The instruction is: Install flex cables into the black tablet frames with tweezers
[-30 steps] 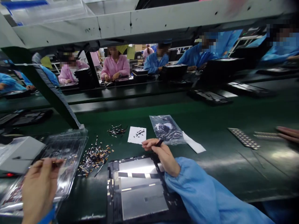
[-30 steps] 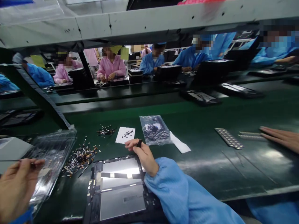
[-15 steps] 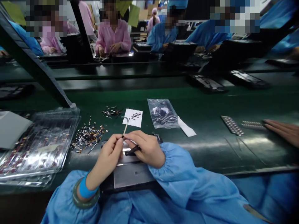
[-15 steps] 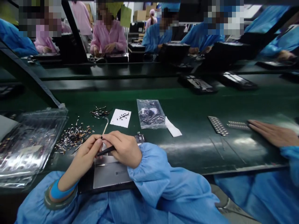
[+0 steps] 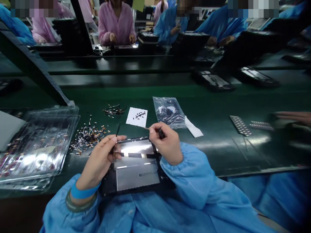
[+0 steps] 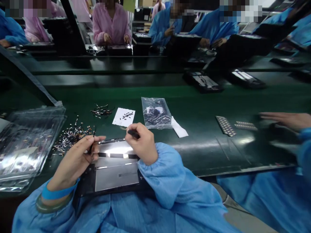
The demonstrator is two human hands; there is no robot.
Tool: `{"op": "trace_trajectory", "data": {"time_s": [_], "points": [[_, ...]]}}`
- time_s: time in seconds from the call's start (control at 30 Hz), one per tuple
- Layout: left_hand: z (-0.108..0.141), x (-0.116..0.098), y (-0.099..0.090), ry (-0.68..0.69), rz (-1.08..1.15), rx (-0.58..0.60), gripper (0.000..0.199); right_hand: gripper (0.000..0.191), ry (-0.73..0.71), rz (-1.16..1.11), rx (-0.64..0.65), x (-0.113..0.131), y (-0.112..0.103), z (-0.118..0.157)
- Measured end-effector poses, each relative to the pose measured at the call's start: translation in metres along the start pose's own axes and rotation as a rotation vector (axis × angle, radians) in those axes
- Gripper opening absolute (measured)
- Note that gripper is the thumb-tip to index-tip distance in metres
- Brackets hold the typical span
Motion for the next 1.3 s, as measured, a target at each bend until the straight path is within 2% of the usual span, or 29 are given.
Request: {"op": "trace_trajectory", "data": {"time_s": [0.07,0.13,0.2,0.27,0.37,0.43,0.5,0.53,0.6,0.67,0.7,0.77,0.83,0.97,1.03,1.1,1.13,1.23,1.3], "points": [[0.003,0.0,0.006,-0.106,0.148,0.105,0.03,0.008,-0.103,-0.026,0.09,0.008,0.004,0.006],[0.005,0.001,0.013,-0.135,0.195,0.19,0.03,0.007,-0.221,-0.049,0.192,0.016,0.012,0.013],[0.007,0.003,0.017,-0.141,0.196,0.219,0.032,0.008,-0.23,-0.076,0.252,0.02,0.018,0.016],[0.007,0.005,0.016,-0.13,0.185,0.189,0.033,0.011,-0.086,-0.135,0.261,0.017,0.021,0.011],[0.008,0.01,0.016,-0.122,0.117,0.176,0.036,0.023,0.289,-0.33,0.26,0.006,0.023,0.002],[0.009,0.012,0.017,-0.089,0.006,0.198,0.036,0.032,0.473,-0.486,0.276,0.003,0.026,-0.001],[0.009,0.01,0.016,0.036,-0.175,0.159,0.032,0.032,0.536,-0.571,0.253,0.003,0.029,-0.001],[0.01,0.007,0.013,0.144,-0.284,0.087,0.027,0.03,0.529,-0.564,0.226,0.004,0.029,-0.001],[0.014,-0.002,0.008,0.4,-0.493,-0.129,0.018,0.026,0.434,-0.468,0.166,0.006,0.028,0.001],[0.021,-0.01,0.005,0.629,-0.625,-0.33,0.011,0.021,0.239,-0.318,0.144,0.013,0.028,0.005],[0.025,-0.012,0.005,0.714,-0.664,-0.389,0.009,0.018,0.119,-0.245,0.149,0.017,0.028,0.007],[0.029,-0.014,0.007,0.828,-0.714,-0.444,0.006,0.016,-0.104,-0.117,0.18,0.025,0.031,0.013],[0.031,-0.015,0.009,0.885,-0.764,-0.469,0.005,0.018,-0.247,-0.016,0.226,0.031,0.035,0.019],[0.03,-0.015,0.012,0.969,-0.798,-0.497,0.007,0.022,-0.358,0.101,0.276,0.035,0.041,0.026],[0.027,-0.015,0.011,0.968,-0.761,-0.488,0.007,0.023,-0.372,0.093,0.294,0.036,0.042,0.027],[0.024,-0.014,0.01,0.909,-0.693,-0.462,0.007,0.021,-0.316,-0.007,0.336,0.034,0.04,0.025],[0.023,-0.014,0.009,0.867,-0.647,-0.445,0.007,0.019,-0.236,-0.087,0.359,0.032,0.037,0.023],[0.024,-0.012,-0.004,0.736,-0.508,-0.437,0.006,0.017,0.206,-0.36,0.323,0.016,0.022,0.01],[0.031,-0.008,-0.029,0.656,-0.449,-0.59,0.006,0.021,0.489,-0.506,0.184,0.003,0.006,0.002]]}}
Point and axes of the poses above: each hand's wrist, its own z-axis away from the middle knuckle, its own y-axis out of the palm, x = y × z, the point moved 4 cm from there along -z, towards the middle knuckle, and after that the axes turned 7 degrees about -z, right-handed, at the moved point
